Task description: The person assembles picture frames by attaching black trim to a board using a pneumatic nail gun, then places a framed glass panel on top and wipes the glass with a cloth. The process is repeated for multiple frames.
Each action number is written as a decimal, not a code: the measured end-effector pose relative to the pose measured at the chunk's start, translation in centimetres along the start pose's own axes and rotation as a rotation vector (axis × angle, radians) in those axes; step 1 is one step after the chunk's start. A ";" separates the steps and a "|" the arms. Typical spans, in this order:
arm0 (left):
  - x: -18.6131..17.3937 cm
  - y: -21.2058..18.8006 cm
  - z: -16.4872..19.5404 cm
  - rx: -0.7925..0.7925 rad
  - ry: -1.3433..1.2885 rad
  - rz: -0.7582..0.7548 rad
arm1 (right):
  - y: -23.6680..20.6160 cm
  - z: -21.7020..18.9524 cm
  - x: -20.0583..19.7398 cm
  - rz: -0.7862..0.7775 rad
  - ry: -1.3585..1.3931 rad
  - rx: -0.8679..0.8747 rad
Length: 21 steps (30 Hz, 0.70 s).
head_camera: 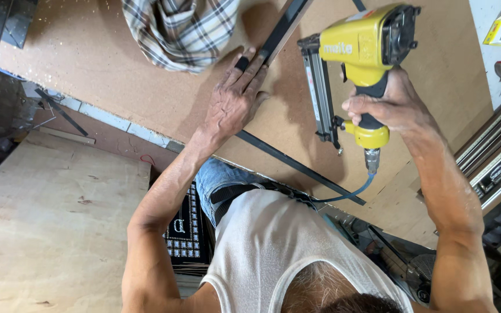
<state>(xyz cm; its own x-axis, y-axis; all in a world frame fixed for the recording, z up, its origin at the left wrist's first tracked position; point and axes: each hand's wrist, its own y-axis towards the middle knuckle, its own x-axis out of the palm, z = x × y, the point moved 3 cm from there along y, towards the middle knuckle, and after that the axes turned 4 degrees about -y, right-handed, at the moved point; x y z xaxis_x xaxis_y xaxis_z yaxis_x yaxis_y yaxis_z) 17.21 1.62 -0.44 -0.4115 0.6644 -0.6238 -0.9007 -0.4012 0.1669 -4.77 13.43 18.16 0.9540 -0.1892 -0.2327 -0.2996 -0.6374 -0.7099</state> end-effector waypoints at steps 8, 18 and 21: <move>-1.9 -6.5 1.0 -0.259 -0.164 0.095 | -2.0 3.0 5.4 -0.122 -0.046 0.079; -0.5 -7.5 0.6 -0.298 -0.213 0.219 | -2.3 2.9 7.9 -0.125 -0.097 0.032; -0.3 -7.4 0.5 -0.288 -0.222 0.230 | -2.2 2.7 8.1 -0.112 -0.124 0.032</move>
<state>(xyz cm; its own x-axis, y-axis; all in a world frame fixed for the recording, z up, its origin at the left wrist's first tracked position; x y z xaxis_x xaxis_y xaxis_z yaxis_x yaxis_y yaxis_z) 23.93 4.67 -1.09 -0.6452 0.6441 -0.4108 -0.7194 -0.6933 0.0428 3.58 15.36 16.06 0.9730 -0.0237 -0.2297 -0.1938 -0.6248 -0.7564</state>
